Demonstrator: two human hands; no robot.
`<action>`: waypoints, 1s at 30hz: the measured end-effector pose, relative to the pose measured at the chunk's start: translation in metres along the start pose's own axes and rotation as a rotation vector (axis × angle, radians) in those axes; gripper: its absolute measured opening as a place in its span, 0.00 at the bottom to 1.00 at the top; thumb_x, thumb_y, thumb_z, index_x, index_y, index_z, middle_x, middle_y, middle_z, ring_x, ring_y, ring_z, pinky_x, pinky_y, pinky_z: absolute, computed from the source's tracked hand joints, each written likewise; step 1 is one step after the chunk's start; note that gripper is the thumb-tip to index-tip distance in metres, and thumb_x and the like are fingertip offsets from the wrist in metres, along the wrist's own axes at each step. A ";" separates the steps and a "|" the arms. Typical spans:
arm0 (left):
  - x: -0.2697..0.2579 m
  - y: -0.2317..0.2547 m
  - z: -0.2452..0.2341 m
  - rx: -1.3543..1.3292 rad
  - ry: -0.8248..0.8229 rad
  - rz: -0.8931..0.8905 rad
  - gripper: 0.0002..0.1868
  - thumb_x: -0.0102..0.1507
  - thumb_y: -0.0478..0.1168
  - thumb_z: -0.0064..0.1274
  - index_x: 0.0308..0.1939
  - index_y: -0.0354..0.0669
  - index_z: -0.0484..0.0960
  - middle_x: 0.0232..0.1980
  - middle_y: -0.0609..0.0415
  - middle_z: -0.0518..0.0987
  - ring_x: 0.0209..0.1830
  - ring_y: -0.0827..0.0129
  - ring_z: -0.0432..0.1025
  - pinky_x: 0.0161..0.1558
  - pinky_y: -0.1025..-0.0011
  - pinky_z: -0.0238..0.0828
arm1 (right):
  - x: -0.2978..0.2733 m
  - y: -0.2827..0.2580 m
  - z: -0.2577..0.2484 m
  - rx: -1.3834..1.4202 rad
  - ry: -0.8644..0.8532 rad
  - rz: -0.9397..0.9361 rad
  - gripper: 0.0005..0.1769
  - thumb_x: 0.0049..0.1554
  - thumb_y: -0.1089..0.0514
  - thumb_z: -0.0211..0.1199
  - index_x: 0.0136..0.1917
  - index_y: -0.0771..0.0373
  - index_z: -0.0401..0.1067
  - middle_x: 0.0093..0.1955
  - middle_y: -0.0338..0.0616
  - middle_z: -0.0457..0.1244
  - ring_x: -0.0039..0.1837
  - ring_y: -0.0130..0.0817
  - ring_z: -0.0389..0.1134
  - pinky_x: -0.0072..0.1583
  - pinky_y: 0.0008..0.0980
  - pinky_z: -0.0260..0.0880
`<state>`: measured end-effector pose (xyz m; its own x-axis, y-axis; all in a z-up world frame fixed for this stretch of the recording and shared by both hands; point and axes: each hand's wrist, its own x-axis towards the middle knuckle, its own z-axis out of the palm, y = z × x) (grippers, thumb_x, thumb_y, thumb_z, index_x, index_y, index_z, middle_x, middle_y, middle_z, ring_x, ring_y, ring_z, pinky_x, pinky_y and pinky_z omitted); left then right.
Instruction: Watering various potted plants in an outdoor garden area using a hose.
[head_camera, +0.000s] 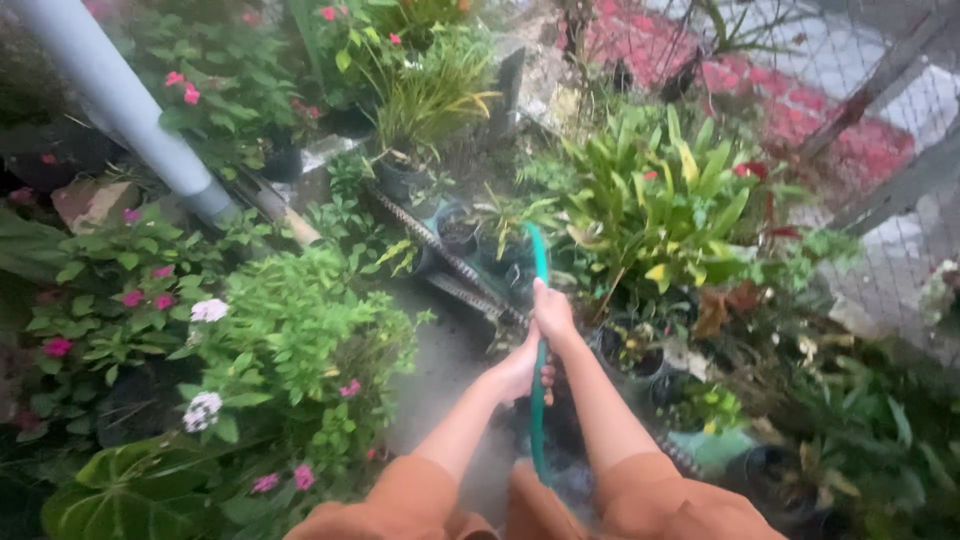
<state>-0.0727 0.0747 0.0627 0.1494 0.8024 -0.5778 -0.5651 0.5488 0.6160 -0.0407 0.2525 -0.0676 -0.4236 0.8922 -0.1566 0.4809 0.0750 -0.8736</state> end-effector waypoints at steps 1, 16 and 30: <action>0.015 0.001 -0.002 -0.004 0.002 0.010 0.40 0.60 0.82 0.22 0.33 0.51 0.64 0.23 0.64 0.59 0.22 0.72 0.57 0.31 0.63 0.67 | 0.006 -0.009 -0.007 -0.004 -0.004 -0.009 0.36 0.67 0.34 0.46 0.41 0.70 0.73 0.33 0.52 0.66 0.37 0.42 0.68 0.44 0.44 0.67; 0.075 0.017 0.026 -0.068 0.024 0.020 0.41 0.60 0.84 0.20 0.31 0.51 0.62 0.22 0.63 0.60 0.22 0.71 0.59 0.32 0.68 0.62 | 0.045 -0.025 -0.051 0.080 -0.213 0.106 0.32 0.64 0.37 0.48 0.40 0.68 0.72 0.33 0.49 0.66 0.36 0.40 0.68 0.43 0.44 0.67; 0.091 0.017 0.031 -0.138 0.003 0.057 0.42 0.62 0.84 0.20 0.29 0.50 0.62 0.22 0.64 0.60 0.22 0.72 0.58 0.31 0.70 0.61 | 0.060 -0.022 -0.052 0.127 -0.287 0.140 0.33 0.65 0.37 0.49 0.40 0.70 0.73 0.34 0.50 0.66 0.36 0.40 0.66 0.42 0.44 0.66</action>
<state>-0.0434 0.1641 0.0373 0.1119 0.8303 -0.5460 -0.6791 0.4650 0.5680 -0.0368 0.3275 -0.0343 -0.5679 0.7268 -0.3863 0.4578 -0.1111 -0.8821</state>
